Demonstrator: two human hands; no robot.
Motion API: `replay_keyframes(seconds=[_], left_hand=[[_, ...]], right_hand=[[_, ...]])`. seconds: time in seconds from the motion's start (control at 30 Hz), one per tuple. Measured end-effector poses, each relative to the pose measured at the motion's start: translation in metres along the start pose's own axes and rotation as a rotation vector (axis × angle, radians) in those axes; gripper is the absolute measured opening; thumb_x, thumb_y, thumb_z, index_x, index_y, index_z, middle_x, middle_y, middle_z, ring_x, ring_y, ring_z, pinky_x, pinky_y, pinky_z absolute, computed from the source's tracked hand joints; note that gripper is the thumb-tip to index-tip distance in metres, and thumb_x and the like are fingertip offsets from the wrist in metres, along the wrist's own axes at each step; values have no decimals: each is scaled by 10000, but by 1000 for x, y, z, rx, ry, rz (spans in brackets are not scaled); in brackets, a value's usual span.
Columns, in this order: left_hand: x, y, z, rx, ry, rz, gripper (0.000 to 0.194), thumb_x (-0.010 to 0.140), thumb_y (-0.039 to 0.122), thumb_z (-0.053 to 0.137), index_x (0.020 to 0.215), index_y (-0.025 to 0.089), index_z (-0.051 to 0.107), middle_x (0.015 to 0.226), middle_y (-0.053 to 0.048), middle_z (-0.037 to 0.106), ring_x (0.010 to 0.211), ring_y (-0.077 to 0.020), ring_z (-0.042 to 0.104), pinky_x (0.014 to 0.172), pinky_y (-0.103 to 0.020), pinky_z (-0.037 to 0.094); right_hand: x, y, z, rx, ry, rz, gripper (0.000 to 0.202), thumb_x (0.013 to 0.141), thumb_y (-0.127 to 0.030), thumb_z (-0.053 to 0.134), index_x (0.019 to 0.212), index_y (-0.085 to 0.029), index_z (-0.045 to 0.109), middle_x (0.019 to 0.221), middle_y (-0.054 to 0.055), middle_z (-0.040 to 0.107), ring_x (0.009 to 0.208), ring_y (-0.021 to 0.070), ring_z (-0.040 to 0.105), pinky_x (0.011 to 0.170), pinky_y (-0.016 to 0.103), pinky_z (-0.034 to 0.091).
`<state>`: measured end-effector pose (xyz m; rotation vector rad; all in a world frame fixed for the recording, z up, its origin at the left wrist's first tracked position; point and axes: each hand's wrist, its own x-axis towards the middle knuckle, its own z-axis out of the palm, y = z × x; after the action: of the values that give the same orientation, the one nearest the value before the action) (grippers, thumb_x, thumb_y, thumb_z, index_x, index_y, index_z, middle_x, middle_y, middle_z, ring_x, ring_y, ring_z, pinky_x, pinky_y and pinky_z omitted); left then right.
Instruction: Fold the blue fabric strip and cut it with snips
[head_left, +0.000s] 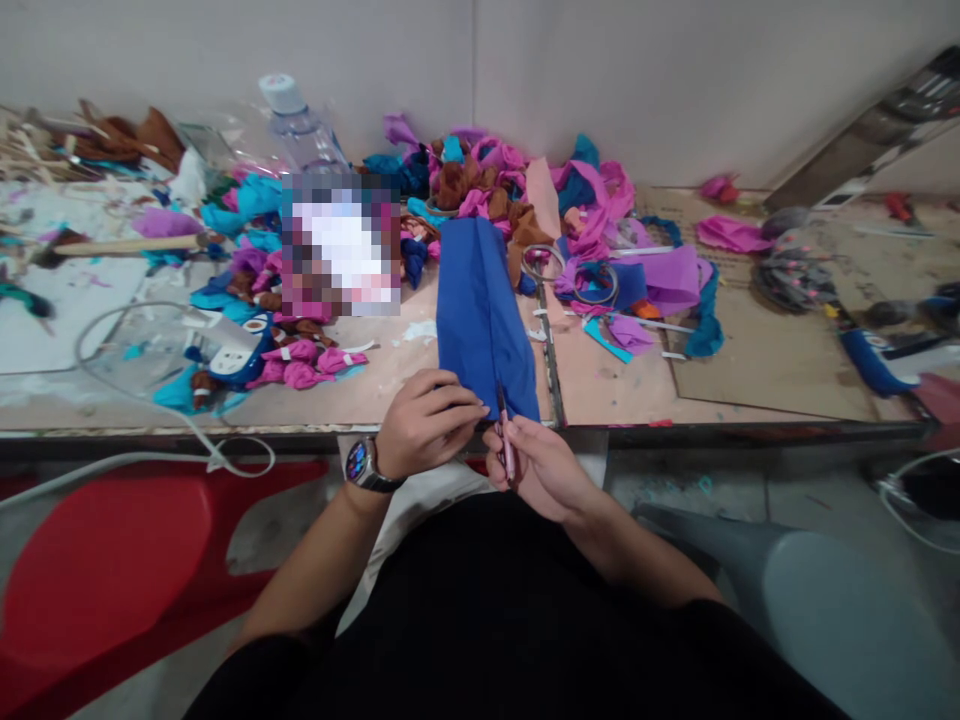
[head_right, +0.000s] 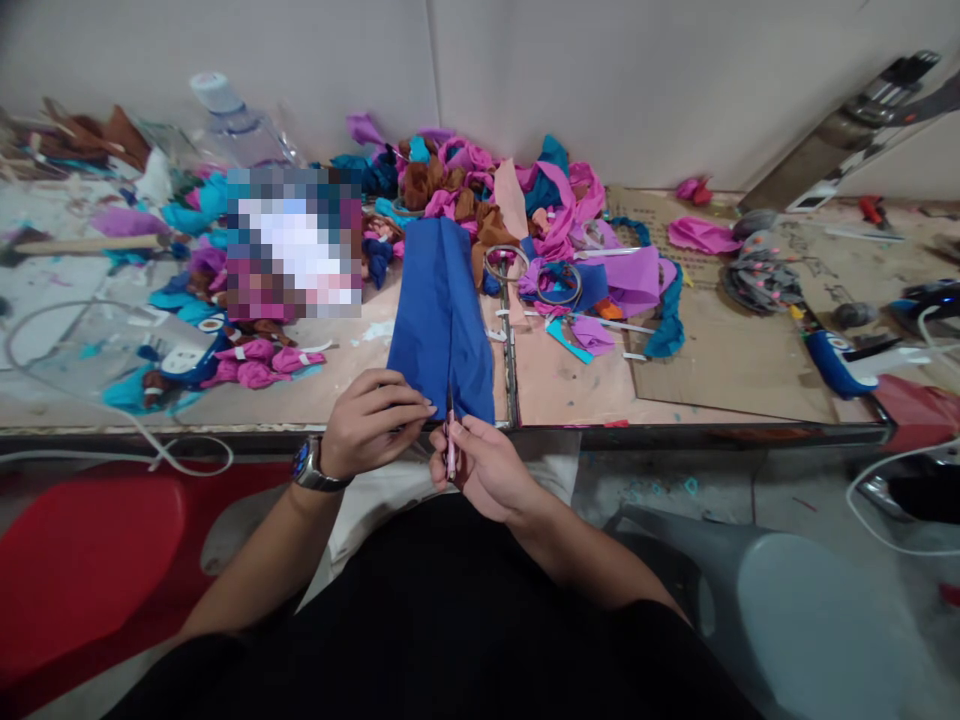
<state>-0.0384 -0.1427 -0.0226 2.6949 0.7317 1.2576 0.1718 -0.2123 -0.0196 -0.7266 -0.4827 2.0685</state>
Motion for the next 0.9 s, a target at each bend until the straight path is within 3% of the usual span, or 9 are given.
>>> replay_keyframes(seconds=[0.9], left_hand=[[-3,-1,1,-10,2,-14,261,865,165,787,1103,270,766,1023,-41,809,1025,-222,680,901,-413,610]], right_hand=[[1,1,2,-8,16,-11,278,959,-374,756,924,-181,560,846,-34,622,581,83,626,536,223,502]])
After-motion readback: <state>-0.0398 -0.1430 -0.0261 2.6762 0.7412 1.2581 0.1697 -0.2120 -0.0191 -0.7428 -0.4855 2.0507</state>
